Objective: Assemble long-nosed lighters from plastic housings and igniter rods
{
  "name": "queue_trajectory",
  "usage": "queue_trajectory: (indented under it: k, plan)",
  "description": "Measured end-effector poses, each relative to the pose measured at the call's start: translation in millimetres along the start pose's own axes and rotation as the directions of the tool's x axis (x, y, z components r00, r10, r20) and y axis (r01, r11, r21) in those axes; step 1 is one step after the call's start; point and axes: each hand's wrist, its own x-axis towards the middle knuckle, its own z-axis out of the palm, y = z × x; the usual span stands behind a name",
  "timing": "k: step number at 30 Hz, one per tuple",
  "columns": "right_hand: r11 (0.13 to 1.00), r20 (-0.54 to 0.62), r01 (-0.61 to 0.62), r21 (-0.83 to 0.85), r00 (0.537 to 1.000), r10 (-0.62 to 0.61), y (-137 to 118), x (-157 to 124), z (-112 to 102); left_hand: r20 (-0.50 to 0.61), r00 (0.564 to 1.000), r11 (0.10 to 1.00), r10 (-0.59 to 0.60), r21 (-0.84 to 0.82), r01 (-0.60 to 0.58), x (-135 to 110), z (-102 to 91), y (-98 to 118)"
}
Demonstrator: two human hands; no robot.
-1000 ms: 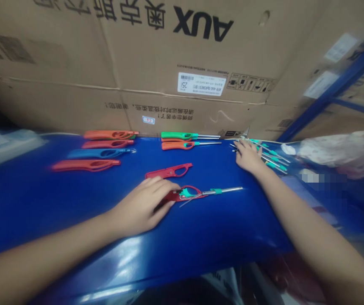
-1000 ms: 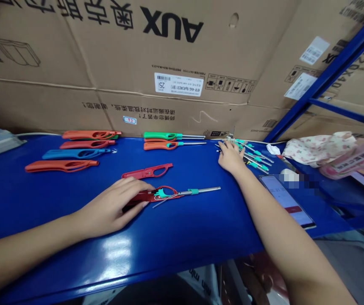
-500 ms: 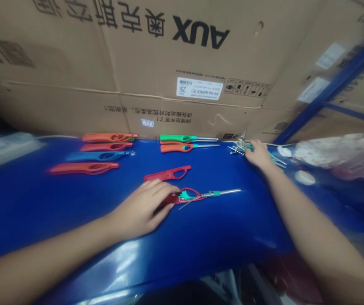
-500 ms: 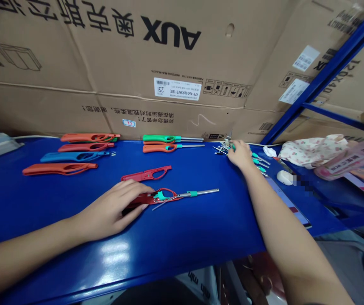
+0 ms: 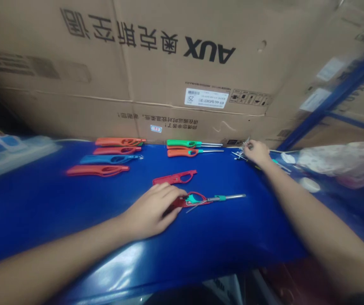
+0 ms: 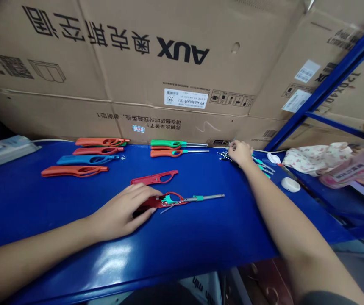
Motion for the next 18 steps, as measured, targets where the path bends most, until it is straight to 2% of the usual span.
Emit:
queue_trajectory:
  k: [3, 6, 7, 9, 11, 13, 16, 18]
  plan:
    - [0.984, -0.063, 0.143, 0.110, 0.989, -0.137, -20, -20, -10, -0.048, 0.999, 0.999, -0.004, -0.053, 0.002, 1, 0.0, 0]
    - [0.904, -0.098, 0.367, 0.221, 0.930, -0.354, -53, -62, -21, -0.146, 0.988, 0.987, -0.058, -0.160, 0.034, 4, 3.3, -1]
    - [0.850, -0.113, 0.457, 0.261, 0.889, -0.443, -66, -81, -25, -0.178, 0.978, 0.975, -0.106, -0.213, 0.066, 6, 4.9, 0]
    - [0.657, -0.179, 0.668, 0.350, 0.736, -0.653, -91, -122, -35, -0.211, 0.948, 0.919, -0.240, -0.364, 0.151, 11, 8.0, 5]
    - [0.550, -0.178, 0.760, 0.347, 0.629, -0.757, -110, -159, -44, -0.184, 0.907, 0.798, -0.379, -0.561, 0.220, 16, 9.4, 12]
    - [0.469, -0.150, 0.824, 0.318, 0.532, -0.833, -122, -184, -53, -0.121, 0.881, 0.647, -0.457, -0.725, 0.236, 20, 7.6, 21]
    - [0.352, -0.084, 0.891, 0.288, 0.390, -0.917, -129, -198, -61, -0.037, 0.862, 0.446, -0.506, -0.866, 0.225, 24, -0.6, 31]
    - [0.309, -0.063, 0.907, 0.286, 0.340, -0.938, -128, -195, -63, -0.026, 0.848, 0.393, -0.530, -0.893, 0.219, 25, -7.2, 32]
